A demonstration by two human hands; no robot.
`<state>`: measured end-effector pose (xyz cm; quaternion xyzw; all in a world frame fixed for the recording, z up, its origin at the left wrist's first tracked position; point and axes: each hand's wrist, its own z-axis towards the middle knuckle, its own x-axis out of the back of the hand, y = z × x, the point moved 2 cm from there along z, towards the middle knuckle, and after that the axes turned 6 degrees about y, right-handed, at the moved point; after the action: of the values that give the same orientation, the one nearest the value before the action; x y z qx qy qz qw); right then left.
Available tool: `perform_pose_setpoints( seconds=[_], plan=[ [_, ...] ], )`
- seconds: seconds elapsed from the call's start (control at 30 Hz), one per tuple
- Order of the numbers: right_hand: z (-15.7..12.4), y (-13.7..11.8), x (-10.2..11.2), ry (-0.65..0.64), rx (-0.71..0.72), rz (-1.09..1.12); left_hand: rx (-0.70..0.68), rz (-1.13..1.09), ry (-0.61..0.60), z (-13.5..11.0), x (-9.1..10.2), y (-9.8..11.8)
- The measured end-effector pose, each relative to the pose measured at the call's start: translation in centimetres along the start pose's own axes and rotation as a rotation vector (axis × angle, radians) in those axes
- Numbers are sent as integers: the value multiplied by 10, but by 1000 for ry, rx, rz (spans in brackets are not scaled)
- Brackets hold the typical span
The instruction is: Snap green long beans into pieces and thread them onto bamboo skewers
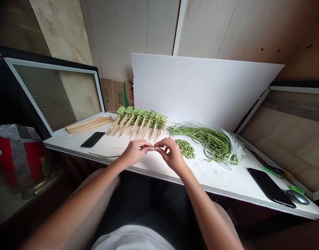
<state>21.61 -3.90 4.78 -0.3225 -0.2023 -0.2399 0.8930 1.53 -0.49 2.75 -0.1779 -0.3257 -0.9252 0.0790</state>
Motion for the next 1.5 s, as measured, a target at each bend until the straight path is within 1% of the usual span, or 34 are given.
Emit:
perform_pose_setpoints(
  seconds=[0.2, 0.3, 0.43, 0.5, 0.57, 0.67, 0.73, 0.8, 0.87, 0.93, 1.03, 1.13, 1.23, 1.33, 1.43, 1.5],
  plan=[
    [-2, 2, -6, -38, 27, 28, -95, 39, -55, -2, -2, 2],
    [-2, 5, -10, -62, -1, 126, -125, 14, -86, -5, -5, 0],
    [-1, 7, -7, -131, -80, 292, -118, -24, -104, -4, -4, -5],
    [0, 11, -2, -131, -122, 295, -79, -26, -81, -2, 0, -8],
    [1, 19, 3, -81, -163, 225, -34, -27, -51, 0, 4, -12],
    [-2, 42, 5, -13, -220, -2, 12, -28, -32, 1, 5, -17],
    [-7, 62, -1, -43, -257, -178, 22, -25, -40, -1, 3, -20],
    [-14, 81, -9, -81, -330, -298, 24, -22, -53, -3, 0, -22],
    [-22, 95, -15, -61, -421, -386, 29, -23, -62, -5, -3, -24],
    [-27, 103, -18, -29, -484, -445, 38, -24, -64, -5, -4, -26],
    [-30, 105, -20, -53, -502, -445, 49, -19, -61, -5, -3, -28],
    [-30, 105, -20, -90, -498, -400, 64, -11, -71, -5, -2, -27],
    [-28, 107, -21, -119, -546, -344, 76, -12, -94, -4, -2, -25],
    [-25, 106, -20, -117, -562, -271, 74, -44, -110, -4, -2, -25],
    [-19, 95, -15, -82, -524, -168, 73, -95, -114, -5, -2, -29],
    [-15, 82, -12, -85, -473, -35, 65, -96, -123, -7, -3, -32]
  ],
)
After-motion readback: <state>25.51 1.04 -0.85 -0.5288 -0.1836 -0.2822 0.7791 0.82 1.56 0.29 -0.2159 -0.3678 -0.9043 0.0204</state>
